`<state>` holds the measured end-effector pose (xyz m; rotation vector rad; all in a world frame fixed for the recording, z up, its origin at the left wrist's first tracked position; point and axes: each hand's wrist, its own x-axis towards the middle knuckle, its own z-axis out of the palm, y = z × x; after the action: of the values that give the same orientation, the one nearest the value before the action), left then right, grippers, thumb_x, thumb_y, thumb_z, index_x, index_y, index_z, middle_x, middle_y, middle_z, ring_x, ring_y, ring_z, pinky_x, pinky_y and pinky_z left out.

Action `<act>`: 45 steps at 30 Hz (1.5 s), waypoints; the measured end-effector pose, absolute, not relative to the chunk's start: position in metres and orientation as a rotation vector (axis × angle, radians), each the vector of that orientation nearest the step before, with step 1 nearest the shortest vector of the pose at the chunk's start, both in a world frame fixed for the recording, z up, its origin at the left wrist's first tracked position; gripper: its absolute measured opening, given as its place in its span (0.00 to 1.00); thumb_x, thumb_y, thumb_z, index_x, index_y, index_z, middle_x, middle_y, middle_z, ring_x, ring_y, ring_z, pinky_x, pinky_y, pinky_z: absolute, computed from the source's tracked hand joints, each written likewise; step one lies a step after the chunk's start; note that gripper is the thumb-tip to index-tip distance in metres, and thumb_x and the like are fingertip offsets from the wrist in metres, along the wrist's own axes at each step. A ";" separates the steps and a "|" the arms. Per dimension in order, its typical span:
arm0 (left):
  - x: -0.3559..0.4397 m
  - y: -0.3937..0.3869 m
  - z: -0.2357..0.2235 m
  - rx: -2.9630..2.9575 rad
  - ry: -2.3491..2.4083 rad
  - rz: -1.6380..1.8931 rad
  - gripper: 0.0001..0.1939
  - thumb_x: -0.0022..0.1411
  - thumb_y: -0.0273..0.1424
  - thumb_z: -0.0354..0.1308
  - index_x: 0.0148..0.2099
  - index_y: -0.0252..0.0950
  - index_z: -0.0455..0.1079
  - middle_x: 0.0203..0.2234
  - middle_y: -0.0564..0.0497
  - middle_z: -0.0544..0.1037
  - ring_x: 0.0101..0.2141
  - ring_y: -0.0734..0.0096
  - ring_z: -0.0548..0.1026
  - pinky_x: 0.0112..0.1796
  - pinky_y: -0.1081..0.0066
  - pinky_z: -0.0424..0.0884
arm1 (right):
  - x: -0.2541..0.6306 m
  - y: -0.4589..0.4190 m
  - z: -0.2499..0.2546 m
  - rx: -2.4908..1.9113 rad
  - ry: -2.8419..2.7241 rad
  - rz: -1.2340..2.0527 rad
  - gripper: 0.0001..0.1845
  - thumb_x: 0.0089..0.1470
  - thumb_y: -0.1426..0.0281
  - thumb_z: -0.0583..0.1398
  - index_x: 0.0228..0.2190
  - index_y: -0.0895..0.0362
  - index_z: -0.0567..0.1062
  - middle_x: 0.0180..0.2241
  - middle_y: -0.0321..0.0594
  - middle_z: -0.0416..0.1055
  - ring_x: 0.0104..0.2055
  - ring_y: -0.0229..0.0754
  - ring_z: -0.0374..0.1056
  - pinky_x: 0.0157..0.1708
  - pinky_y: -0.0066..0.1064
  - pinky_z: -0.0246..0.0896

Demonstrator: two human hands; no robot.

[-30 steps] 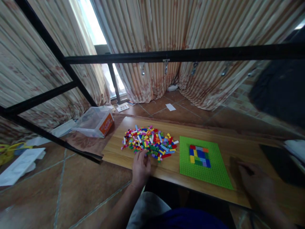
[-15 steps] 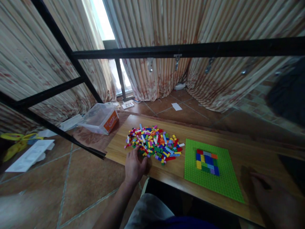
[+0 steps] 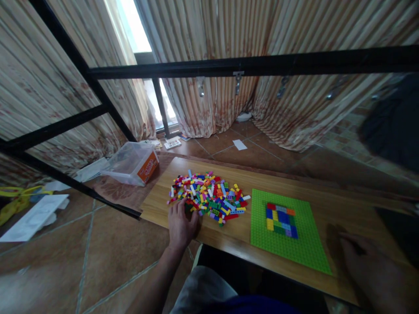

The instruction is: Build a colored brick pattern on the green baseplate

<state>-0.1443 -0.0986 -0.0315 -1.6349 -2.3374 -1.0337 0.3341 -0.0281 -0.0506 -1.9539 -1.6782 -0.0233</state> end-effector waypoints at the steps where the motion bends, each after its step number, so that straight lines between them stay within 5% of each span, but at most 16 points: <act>1: -0.145 -0.098 -0.032 -1.643 -2.320 -1.033 0.25 0.56 0.36 0.59 0.54 0.31 0.65 0.46 0.39 0.72 0.48 0.52 0.68 0.49 0.54 0.67 | 0.335 -0.028 -0.052 -1.943 -1.700 -0.031 0.19 0.48 0.54 0.51 0.31 0.52 0.75 0.39 0.51 0.75 0.39 0.57 0.72 0.33 0.44 0.65; 14: -0.138 -0.067 -0.010 -1.751 -2.167 -1.071 0.23 0.57 0.33 0.58 0.54 0.34 0.64 0.47 0.42 0.72 0.48 0.53 0.68 0.50 0.56 0.64 | 0.338 -0.026 -0.059 -1.878 -1.706 -0.045 0.14 0.49 0.56 0.51 0.30 0.47 0.73 0.39 0.50 0.74 0.40 0.57 0.71 0.37 0.46 0.65; 23: -0.116 -0.045 0.023 -2.182 -1.971 -0.477 0.20 0.56 0.30 0.56 0.52 0.35 0.67 0.47 0.42 0.72 0.47 0.50 0.67 0.49 0.52 0.62 | 0.329 -0.027 -0.054 -1.827 -1.702 -0.098 0.18 0.51 0.57 0.50 0.31 0.52 0.75 0.37 0.50 0.74 0.39 0.55 0.71 0.37 0.45 0.65; 29: -0.120 -0.033 0.028 -2.272 -1.942 -0.458 0.23 0.54 0.25 0.56 0.54 0.33 0.66 0.46 0.41 0.70 0.45 0.53 0.69 0.49 0.56 0.66 | 0.331 -0.025 -0.057 -1.779 -1.690 -0.069 0.17 0.51 0.58 0.51 0.31 0.53 0.75 0.37 0.51 0.74 0.39 0.53 0.71 0.38 0.41 0.65; 37: -0.117 -0.035 0.021 -2.228 -2.188 -1.249 0.20 0.51 0.23 0.58 0.49 0.34 0.70 0.47 0.44 0.67 0.45 0.62 0.71 0.47 0.63 0.71 | 0.331 -0.025 -0.062 -1.804 -1.699 -0.114 0.20 0.53 0.57 0.50 0.32 0.56 0.76 0.37 0.50 0.75 0.38 0.51 0.71 0.38 0.41 0.65; 45: -0.078 -0.080 0.040 -1.681 -2.828 -2.632 0.20 0.47 0.35 0.67 0.43 0.33 0.74 0.29 0.51 0.77 0.31 0.72 0.73 0.36 0.72 0.69 | 0.298 -0.034 -0.017 -1.831 -1.425 0.292 0.17 0.51 0.57 0.57 0.34 0.56 0.77 0.36 0.51 0.75 0.35 0.50 0.71 0.36 0.40 0.65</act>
<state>-0.0782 -0.0801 0.0397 -1.6813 -2.8282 -2.6316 0.2977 -0.0336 -0.0168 -1.8314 -1.4249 0.2918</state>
